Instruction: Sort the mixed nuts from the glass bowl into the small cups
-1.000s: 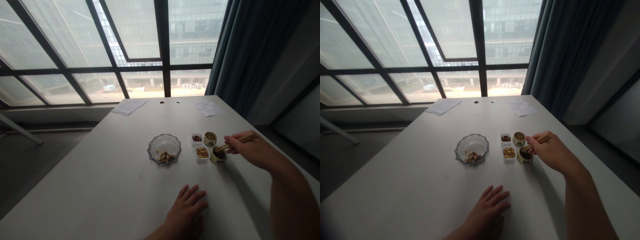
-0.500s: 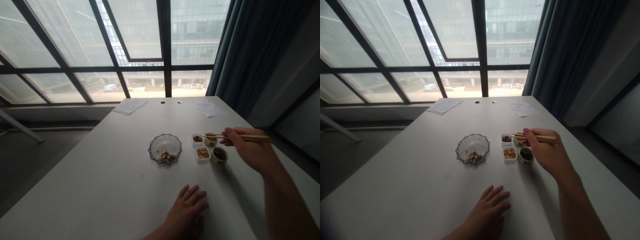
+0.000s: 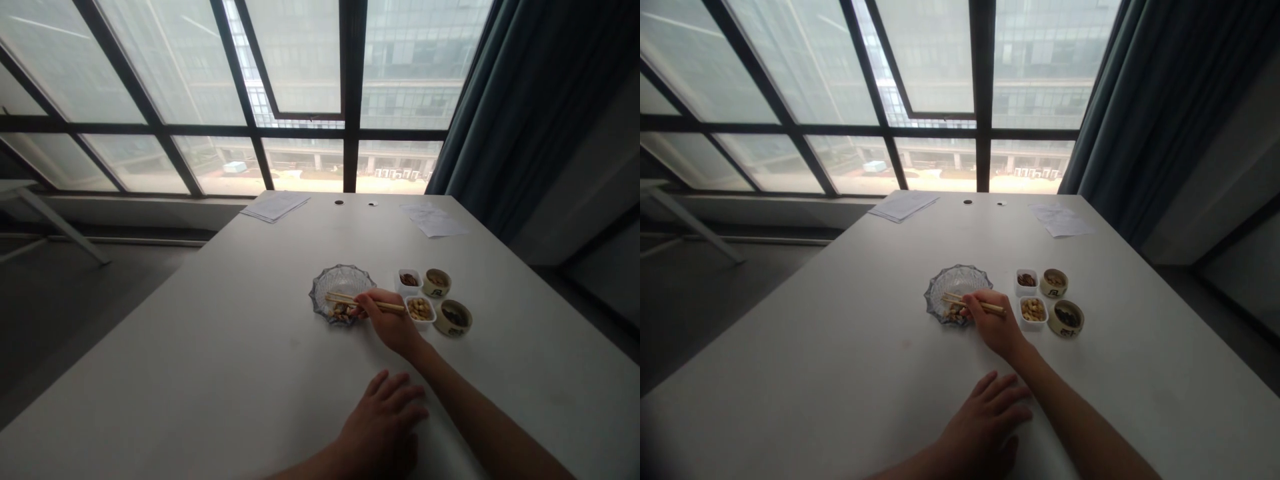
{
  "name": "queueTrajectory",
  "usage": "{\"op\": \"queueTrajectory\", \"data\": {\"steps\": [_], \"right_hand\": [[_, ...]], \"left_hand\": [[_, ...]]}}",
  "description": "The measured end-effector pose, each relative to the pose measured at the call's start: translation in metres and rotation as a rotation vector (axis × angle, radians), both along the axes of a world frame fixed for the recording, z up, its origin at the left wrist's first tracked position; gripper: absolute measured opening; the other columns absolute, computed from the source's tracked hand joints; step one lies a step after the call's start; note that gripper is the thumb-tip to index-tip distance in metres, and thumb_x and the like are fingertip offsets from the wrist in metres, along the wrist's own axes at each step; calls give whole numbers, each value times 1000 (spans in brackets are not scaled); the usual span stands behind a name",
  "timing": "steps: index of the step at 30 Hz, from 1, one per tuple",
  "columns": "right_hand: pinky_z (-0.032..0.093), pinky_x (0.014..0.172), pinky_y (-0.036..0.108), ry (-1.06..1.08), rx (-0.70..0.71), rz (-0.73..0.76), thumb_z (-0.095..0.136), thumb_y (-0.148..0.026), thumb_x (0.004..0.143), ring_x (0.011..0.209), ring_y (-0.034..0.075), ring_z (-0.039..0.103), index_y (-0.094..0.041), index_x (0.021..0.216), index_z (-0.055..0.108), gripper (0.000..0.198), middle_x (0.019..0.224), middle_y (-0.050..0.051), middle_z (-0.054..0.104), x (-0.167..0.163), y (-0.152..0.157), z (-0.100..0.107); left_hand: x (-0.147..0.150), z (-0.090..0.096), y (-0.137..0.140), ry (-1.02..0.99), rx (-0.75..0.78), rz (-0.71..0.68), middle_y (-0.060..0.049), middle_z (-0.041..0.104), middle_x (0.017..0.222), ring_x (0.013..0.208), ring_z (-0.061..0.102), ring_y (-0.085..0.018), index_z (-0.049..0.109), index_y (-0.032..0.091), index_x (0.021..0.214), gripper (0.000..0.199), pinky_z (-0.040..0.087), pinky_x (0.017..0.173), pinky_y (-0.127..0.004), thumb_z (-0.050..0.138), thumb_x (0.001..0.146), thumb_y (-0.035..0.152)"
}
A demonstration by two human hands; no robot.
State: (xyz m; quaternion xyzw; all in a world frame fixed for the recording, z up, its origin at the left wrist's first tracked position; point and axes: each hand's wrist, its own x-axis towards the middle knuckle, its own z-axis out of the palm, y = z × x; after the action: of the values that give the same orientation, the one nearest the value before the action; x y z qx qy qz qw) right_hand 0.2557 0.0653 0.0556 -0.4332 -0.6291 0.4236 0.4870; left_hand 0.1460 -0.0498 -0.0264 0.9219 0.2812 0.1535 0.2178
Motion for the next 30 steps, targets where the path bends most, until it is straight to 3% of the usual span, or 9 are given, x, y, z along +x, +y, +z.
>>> {"op": "queueTrajectory", "data": {"steps": [10, 17, 30], "right_hand": [[63, 65, 35, 70, -67, -47, 61, -60, 94, 75, 28, 77, -15, 85, 78, 49, 81, 11, 79, -7, 6, -22], [64, 65, 34, 94, -95, -63, 64, -61, 92, 76, 28, 78, -15, 90, 76, 48, 79, 10, 79, -9, 4, -17], [65, 68, 35, 119, -97, -52, 64, -62, 91, 81, 30, 79, -15, 87, 77, 49, 83, 12, 80, -11, 6, -21]], "left_hand": [[-2, 5, 0, -27, -10, -16, 1, 48, 155, 150, 31, -22, 53, 27, 130, 29, 17, 126, -49, 54, 101, 33], [-2, 11, 2, -19, -41, -34, -3, 50, 153, 149, 33, -24, 55, 25, 131, 30, 17, 126, -50, 54, 102, 31], [-2, 6, 1, -32, -37, -20, 0, 48, 155, 151, 30, -22, 53, 27, 132, 31, 14, 126, -48, 55, 101, 33]]}}
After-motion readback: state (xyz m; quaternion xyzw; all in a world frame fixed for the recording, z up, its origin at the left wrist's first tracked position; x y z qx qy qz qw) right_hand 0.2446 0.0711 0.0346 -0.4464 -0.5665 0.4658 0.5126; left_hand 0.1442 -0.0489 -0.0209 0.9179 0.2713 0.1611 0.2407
